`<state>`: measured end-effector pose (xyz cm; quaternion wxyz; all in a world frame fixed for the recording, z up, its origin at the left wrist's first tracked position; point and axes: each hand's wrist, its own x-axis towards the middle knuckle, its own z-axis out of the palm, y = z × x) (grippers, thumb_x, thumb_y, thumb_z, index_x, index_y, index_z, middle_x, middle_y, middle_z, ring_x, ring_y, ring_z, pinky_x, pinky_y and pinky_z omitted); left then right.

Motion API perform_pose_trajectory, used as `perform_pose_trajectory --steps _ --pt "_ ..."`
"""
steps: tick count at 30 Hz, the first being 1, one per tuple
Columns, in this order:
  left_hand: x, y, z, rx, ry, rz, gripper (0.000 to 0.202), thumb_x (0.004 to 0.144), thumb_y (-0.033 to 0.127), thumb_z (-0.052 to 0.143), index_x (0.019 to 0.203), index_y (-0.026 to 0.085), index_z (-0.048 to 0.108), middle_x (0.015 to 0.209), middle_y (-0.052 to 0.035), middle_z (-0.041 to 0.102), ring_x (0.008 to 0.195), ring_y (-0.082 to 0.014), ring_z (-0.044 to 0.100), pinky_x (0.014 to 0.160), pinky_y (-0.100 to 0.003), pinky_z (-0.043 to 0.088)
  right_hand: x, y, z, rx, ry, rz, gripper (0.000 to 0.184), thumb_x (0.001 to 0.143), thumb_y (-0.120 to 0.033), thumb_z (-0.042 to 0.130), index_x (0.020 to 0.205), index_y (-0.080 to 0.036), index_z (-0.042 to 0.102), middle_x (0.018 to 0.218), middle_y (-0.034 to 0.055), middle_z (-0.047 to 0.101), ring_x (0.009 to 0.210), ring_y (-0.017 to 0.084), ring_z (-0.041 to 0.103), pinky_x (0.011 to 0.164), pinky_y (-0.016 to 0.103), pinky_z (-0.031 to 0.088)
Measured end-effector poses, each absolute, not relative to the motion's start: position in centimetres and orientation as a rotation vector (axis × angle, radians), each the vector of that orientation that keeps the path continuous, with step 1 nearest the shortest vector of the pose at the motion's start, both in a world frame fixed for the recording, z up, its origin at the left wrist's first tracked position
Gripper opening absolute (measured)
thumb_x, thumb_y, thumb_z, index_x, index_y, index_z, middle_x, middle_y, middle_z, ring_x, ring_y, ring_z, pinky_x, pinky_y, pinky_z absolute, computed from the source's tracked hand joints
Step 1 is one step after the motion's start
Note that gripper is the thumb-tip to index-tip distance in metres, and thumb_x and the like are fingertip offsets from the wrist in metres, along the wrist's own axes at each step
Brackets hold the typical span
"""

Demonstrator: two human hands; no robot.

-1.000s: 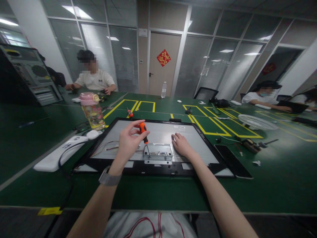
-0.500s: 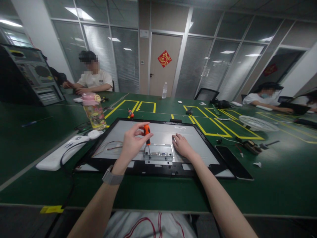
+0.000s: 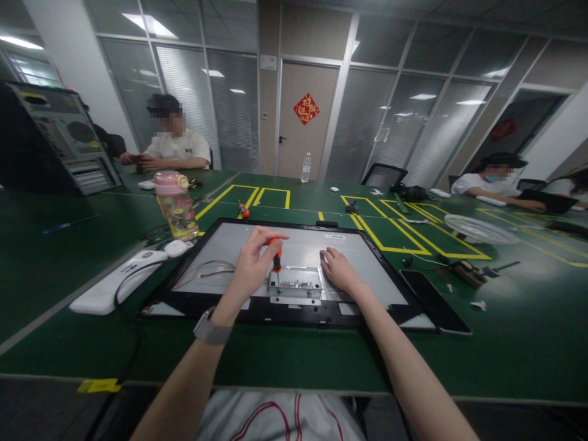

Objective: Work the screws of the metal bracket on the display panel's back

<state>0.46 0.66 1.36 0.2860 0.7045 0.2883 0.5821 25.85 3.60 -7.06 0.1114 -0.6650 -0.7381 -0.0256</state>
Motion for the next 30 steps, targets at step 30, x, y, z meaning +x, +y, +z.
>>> perform_pose_trajectory --steps 30 --pt "0.6 0.8 1.7 1.587 0.796 1.589 0.027 0.081 0.034 0.059 0.098 0.014 0.068 0.090 -0.0068 0.070 0.088 -0.0181 0.065 0.082 -0.030 0.051 25.7 2.9 -4.9 -1.923 -1.878 -0.026 0.020 0.080 -0.019 0.054 0.081 -0.019 0.073 0.094 0.0086 0.072 0.089 0.022 0.065 0.077 0.027 0.044"
